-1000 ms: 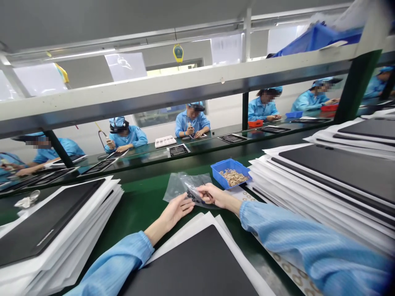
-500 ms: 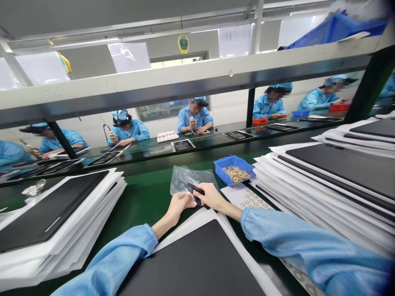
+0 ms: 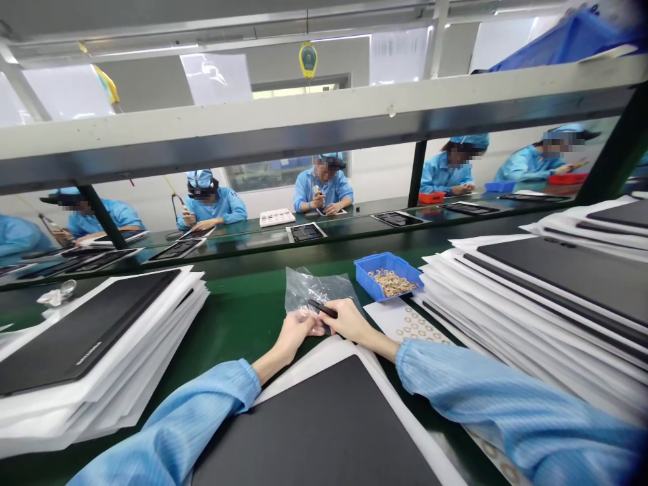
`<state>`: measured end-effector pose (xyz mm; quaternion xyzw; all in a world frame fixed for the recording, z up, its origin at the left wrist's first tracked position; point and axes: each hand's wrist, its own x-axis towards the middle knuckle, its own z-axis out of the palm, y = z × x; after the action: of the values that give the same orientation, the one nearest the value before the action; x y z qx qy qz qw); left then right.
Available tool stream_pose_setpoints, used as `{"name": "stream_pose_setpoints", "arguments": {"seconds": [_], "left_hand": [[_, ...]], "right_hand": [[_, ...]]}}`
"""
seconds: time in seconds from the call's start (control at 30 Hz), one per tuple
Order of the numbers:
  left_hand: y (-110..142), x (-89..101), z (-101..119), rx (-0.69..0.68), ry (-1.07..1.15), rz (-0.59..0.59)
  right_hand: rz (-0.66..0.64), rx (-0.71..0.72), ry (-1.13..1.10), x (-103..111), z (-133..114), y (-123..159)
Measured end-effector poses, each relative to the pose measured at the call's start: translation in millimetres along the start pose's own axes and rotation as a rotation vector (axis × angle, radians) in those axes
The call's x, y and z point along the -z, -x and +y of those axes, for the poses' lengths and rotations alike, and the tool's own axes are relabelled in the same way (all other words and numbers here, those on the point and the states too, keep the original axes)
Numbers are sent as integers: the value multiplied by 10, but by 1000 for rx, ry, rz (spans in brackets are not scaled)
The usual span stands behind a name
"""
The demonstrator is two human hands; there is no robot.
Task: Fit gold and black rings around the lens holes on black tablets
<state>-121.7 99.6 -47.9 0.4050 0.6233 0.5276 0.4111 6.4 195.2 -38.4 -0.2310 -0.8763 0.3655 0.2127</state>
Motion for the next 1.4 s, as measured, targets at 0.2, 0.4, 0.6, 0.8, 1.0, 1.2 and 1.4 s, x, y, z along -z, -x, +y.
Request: {"name": "stream_pose_setpoints", "arguments": {"seconds": [0.2,0.4,0.6,0.8,1.0,1.2,1.4], "left_hand": [[65,-30,120,62,-146,-28],[210,253,353,297,-529,-193],[548,481,813,258,-963,-249],[1132,-198,834,-297,-1039,-493],[1356,-476,541,-589,-928,-815],[1285,-478,517,-623,-967,-836],[1287,-504,522,-634,-987,-838]], "right_hand": [[-38,-161,-103,63,88,-45],[-127,-258,-195,196,41,-65],[-256,-254,-286,530,-349,64],[-370,-342,-338,823,-763,907],[-383,-517,-474,657,-730,1908],[-290,-556,-536,550,-695,2123],[-260,-585,-523,537,-740,2111]]}}
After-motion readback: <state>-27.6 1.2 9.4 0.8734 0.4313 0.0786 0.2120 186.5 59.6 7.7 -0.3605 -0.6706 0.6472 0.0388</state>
